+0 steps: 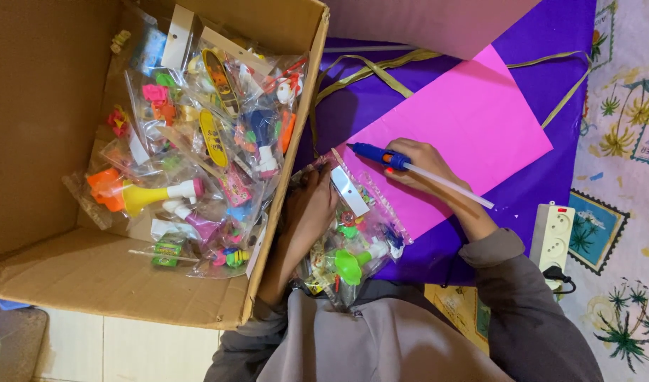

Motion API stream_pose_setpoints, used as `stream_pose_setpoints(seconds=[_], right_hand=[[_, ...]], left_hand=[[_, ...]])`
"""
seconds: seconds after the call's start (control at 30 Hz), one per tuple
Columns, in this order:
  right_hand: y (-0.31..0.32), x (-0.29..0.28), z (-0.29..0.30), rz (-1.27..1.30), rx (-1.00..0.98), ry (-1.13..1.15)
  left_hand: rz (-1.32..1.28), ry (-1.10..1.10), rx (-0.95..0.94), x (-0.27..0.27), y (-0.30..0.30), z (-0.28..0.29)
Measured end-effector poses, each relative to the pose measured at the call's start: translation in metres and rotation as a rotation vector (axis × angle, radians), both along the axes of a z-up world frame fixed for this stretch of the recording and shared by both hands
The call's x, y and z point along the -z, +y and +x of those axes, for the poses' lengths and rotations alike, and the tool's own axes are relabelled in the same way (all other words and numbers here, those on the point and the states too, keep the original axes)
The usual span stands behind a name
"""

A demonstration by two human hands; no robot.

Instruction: Sealing small plastic bags containing toys using a hot glue gun.

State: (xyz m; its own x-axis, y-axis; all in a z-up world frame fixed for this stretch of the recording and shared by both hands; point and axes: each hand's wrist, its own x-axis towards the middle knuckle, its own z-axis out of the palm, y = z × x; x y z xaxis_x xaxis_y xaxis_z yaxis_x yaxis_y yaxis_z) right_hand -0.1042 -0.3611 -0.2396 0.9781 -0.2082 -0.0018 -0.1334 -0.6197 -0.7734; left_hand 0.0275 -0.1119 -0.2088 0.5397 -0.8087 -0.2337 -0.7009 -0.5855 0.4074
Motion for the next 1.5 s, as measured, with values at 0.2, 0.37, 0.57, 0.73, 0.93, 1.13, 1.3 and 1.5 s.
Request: stream_pose_setpoints(seconds=[0.2, 0.37, 0.57, 0.73, 0.93, 1.13, 1.3, 1.5], right_hand=[[0.001, -0.003, -0.003, -0.011, 0.003, 0.012], [-0.001, 0.002, -0.003, -0.008, -0.004, -0.014], [0.0, 0.0, 0.002, -0.021, -0.015, -0.022], [0.0, -0.001, 0.002, -0.025, -0.015, -0.007], [-0.002, 0.001, 0.0, -0.027, -0.027, 0.009], [-0.001, 0.007, -0.005, -0.041, -0.015, 0.022], [0.002, 0.006, -0.006, -0.056, -0.013, 0.042], [0.005, -0.004, -0.004, -0.04, 0.001, 0.052]], left_hand=[[-0.004, -0.041, 0.013, 0.011, 0.0, 0.0], [-0.034, -0.069, 0.015, 0.014, 0.002, -0.001], [-0.065, -0.088, 0.017, 0.009, 0.001, -0.001], [-0.057, -0.076, 0.014, 0.014, 0.002, -0.002], [-0.059, -0.061, 0.009, 0.004, 0.0, -0.002], [-0.053, -0.055, 0.008, -0.003, 0.0, -0.002], [-0.053, -0.014, -0.004, -0.004, 0.0, 0.0], [-0.049, -0.06, 0.012, 0.003, 0.001, -0.002]])
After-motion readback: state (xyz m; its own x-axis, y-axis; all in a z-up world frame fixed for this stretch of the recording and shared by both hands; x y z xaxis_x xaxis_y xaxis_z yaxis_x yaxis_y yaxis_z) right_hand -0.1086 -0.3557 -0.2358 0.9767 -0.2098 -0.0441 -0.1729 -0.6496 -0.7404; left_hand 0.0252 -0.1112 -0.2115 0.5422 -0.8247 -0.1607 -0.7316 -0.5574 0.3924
